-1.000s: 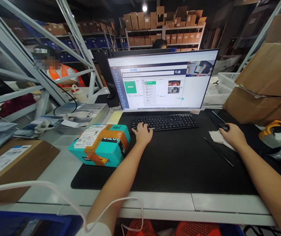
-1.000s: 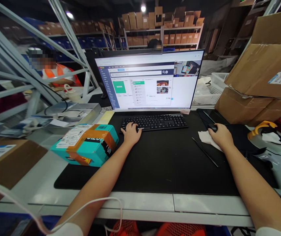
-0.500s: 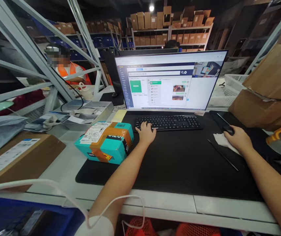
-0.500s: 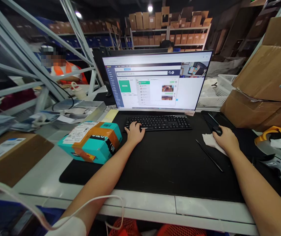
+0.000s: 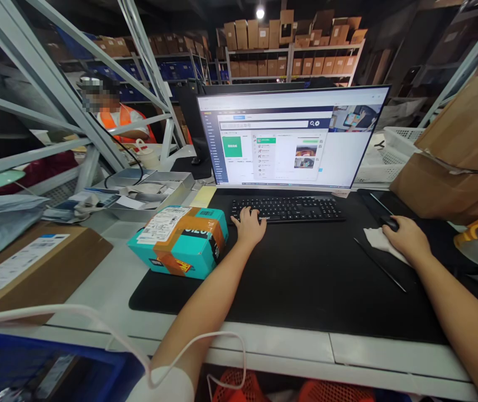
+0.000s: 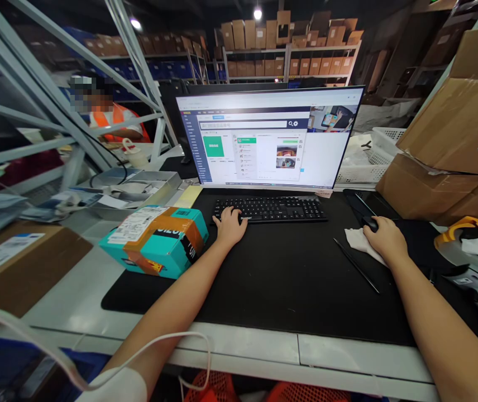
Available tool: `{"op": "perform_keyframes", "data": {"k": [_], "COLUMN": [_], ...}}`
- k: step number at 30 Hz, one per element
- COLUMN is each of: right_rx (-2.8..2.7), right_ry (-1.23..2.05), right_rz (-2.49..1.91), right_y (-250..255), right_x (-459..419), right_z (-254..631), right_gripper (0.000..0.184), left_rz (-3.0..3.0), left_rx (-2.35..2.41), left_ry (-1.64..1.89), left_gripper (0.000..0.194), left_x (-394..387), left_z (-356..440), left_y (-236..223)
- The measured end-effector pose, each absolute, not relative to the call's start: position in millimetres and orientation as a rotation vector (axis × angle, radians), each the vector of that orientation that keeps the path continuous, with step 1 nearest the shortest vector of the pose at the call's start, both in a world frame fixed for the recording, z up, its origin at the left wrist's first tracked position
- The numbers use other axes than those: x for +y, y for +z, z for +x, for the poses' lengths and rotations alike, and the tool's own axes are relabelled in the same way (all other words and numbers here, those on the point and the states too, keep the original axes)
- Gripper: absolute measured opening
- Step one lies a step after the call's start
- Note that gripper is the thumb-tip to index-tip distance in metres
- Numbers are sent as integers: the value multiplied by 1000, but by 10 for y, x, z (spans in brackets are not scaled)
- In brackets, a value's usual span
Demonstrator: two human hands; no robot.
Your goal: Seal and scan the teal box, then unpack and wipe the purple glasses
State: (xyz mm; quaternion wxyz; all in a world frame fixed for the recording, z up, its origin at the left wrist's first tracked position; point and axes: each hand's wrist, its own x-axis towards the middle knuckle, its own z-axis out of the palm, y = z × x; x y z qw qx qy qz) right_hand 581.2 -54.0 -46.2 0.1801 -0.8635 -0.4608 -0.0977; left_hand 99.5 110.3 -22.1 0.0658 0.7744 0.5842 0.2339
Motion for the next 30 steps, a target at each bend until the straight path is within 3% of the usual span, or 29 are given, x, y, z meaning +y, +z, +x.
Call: {"op": "perform_keyframes", "data": {"k": [11, 30], "right_rx": [-1071, -1159], "right_ry": [-324, -307], "right_rz": [-2444, -2485], "right_y": [-427, -544], "right_x": [-602, -562], "right_z": [5764, 5917], "right_gripper": [63, 63], "left_rz": [2338, 2338], "left_rx": [1769, 1760], "left_ry": [707, 706], "left_gripper": [33, 34], "left_x": [1110, 1133], "left_z": [997, 996], "left_y": [-226, -265]}}
